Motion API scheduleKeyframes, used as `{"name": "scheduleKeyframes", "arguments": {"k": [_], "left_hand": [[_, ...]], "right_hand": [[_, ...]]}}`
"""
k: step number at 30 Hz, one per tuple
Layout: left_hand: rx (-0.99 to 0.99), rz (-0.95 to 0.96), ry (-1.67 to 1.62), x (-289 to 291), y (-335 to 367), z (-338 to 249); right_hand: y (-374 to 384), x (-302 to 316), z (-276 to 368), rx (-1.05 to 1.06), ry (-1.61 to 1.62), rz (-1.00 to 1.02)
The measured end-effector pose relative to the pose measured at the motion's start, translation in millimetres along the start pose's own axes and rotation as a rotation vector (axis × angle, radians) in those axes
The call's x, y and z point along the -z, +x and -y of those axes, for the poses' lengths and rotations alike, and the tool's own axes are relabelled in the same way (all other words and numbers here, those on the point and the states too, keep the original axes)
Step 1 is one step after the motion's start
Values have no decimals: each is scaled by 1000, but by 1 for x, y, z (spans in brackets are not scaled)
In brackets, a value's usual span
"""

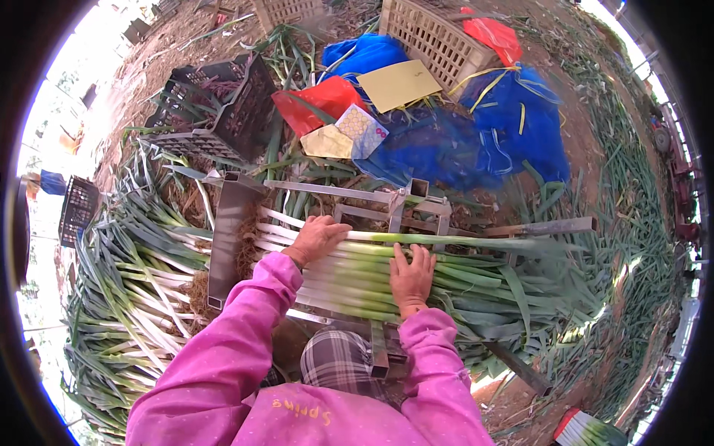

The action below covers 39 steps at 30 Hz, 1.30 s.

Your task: The person picks up leeks from a large pile and places them into a metal guide for trimming and bundling.

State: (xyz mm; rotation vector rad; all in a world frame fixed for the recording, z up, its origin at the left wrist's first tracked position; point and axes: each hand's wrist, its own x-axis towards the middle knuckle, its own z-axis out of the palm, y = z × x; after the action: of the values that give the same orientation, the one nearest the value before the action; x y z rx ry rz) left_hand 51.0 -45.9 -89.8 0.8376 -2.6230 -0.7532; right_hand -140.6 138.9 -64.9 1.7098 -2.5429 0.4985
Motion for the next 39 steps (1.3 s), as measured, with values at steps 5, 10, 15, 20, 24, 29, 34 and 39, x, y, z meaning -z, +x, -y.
{"name": "scheduleKeyframes", "arguments": {"k": [5, 10, 15, 20, 24, 29, 34, 39], "left_hand": [[16, -10, 71, 3, -6, -4], [105, -93, 426, 7, -26, 47], [343, -268, 352, 10, -36, 68], [396, -295, 412, 3, -31, 57], [379, -420, 419, -4, -35, 70], [571, -257, 357, 3, -64, 106], [683, -52, -161, 65, -33, 41], [642, -786, -266, 234, -90, 18]], "right_hand": [[47, 30, -28, -20, 113, 157], [49, 21, -45, 83, -18, 292], [29, 10, -32, 37, -133, 175], [17, 13, -27, -12, -211, 282], [17, 16, -7, -65, -283, 262], [17, -7, 26, -42, -288, 239], [10, -2, -1, -65, -344, 247], [13, 3, -18, -103, -433, 243]]}}
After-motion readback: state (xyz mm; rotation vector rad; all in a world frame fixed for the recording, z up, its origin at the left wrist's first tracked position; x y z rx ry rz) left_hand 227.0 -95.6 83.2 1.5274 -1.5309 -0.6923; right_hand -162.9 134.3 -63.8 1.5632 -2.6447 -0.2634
